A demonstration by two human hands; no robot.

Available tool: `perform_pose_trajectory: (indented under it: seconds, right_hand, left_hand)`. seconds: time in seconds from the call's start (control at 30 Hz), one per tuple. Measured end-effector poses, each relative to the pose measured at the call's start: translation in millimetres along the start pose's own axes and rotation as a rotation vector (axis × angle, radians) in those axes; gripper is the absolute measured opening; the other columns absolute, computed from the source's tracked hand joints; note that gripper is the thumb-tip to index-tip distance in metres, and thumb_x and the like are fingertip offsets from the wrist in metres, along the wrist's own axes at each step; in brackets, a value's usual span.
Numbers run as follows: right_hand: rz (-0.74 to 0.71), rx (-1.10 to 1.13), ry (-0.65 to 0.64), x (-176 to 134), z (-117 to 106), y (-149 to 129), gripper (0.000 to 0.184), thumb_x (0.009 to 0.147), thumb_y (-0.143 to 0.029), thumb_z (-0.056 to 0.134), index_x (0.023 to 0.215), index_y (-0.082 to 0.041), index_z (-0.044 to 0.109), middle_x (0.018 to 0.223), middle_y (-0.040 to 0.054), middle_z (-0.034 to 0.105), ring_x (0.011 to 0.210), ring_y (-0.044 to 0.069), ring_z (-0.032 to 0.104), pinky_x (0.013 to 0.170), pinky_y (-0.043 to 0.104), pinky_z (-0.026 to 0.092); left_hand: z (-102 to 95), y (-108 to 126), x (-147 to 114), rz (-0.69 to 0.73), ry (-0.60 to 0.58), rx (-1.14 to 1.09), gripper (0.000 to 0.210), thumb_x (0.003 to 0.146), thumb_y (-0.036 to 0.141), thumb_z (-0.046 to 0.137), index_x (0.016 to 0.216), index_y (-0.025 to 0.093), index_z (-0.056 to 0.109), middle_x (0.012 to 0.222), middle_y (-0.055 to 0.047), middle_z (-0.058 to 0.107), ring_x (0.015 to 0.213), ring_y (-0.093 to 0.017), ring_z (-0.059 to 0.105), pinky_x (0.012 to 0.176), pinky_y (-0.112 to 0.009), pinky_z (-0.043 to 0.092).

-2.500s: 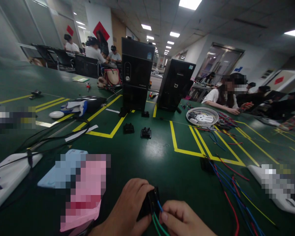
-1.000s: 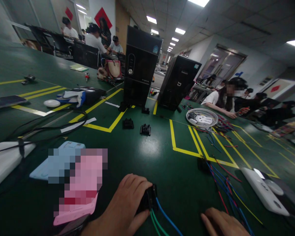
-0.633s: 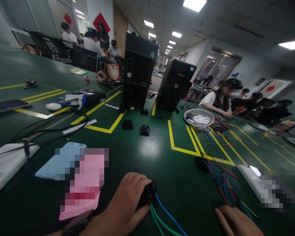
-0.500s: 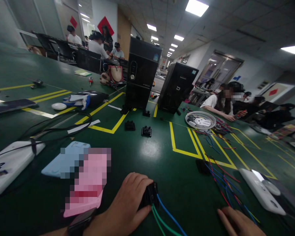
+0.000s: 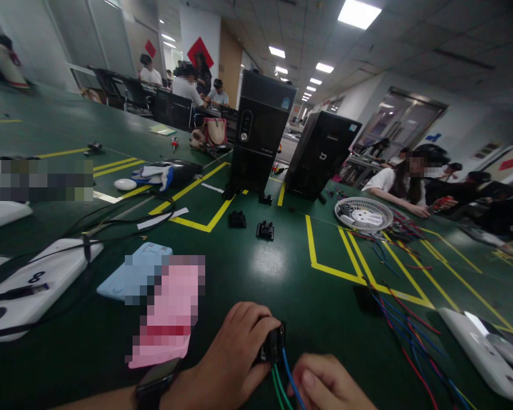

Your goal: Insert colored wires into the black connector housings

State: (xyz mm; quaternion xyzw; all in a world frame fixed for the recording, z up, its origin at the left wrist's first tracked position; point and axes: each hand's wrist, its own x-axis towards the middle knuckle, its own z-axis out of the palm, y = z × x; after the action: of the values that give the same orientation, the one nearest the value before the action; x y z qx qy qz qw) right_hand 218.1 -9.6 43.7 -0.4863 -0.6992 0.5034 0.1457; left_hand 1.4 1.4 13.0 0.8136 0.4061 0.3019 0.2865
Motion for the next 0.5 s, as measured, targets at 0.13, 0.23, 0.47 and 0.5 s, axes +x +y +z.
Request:
perform_pose_trajectory:
  seconds: [0.13,0.23,0.47,0.5]
  right_hand:
    - [-0.003,0.058,-0.031,13.4,11.3,9.6,0.063,0.080,-0.079,0.038,0.061,-0.019,0.048,0.053,-0.0027,0.045,0.050,0.011,0.043,0.051,0.022,0.034]
    - [-0.020,0.018,-0.011,13.9,11.8,13.0,0.063,0.079,-0.078,0.042,0.058,-0.019,0.044,0.053,-0.0043,0.040,0.051,0.009,0.037,0.049,0.022,0.029]
    - [-0.070,0.136,0.064,9.0,15.7,19.5,0.059,0.089,-0.066,0.040,0.063,-0.017,0.058,0.044,-0.0079,0.030,0.039,0.007,0.027,0.041,0.021,0.022]
    - [-0.097,0.145,0.085,8.6,16.2,20.3,0.058,0.091,-0.064,0.039,0.063,-0.017,0.059,0.043,-0.0081,0.030,0.039,0.007,0.028,0.041,0.020,0.023]
  left_hand:
    - [-2.0,0.8,1.1,-0.002,-0.014,-0.012,0.063,0.067,-0.002,0.055,0.123,0.026,0.045,0.120,-0.005,0.050,0.113,-0.024,0.044,0.101,-0.043,0.035]
    - [-1.8,-0.8,0.7,0.017,-0.030,-0.024,0.066,0.068,-0.002,0.053,0.125,0.027,0.042,0.123,-0.005,0.049,0.115,-0.025,0.044,0.102,-0.043,0.035]
    - [4.0,-8.6,-0.6,0.057,0.003,0.013,0.069,0.072,0.001,0.055,0.132,0.025,0.032,0.126,-0.007,0.048,0.116,-0.026,0.043,0.104,-0.047,0.032]
    - [3.0,-7.7,0.5,0.055,-0.004,0.022,0.067,0.071,0.001,0.056,0.130,0.025,0.034,0.124,-0.007,0.049,0.115,-0.026,0.044,0.103,-0.047,0.032]
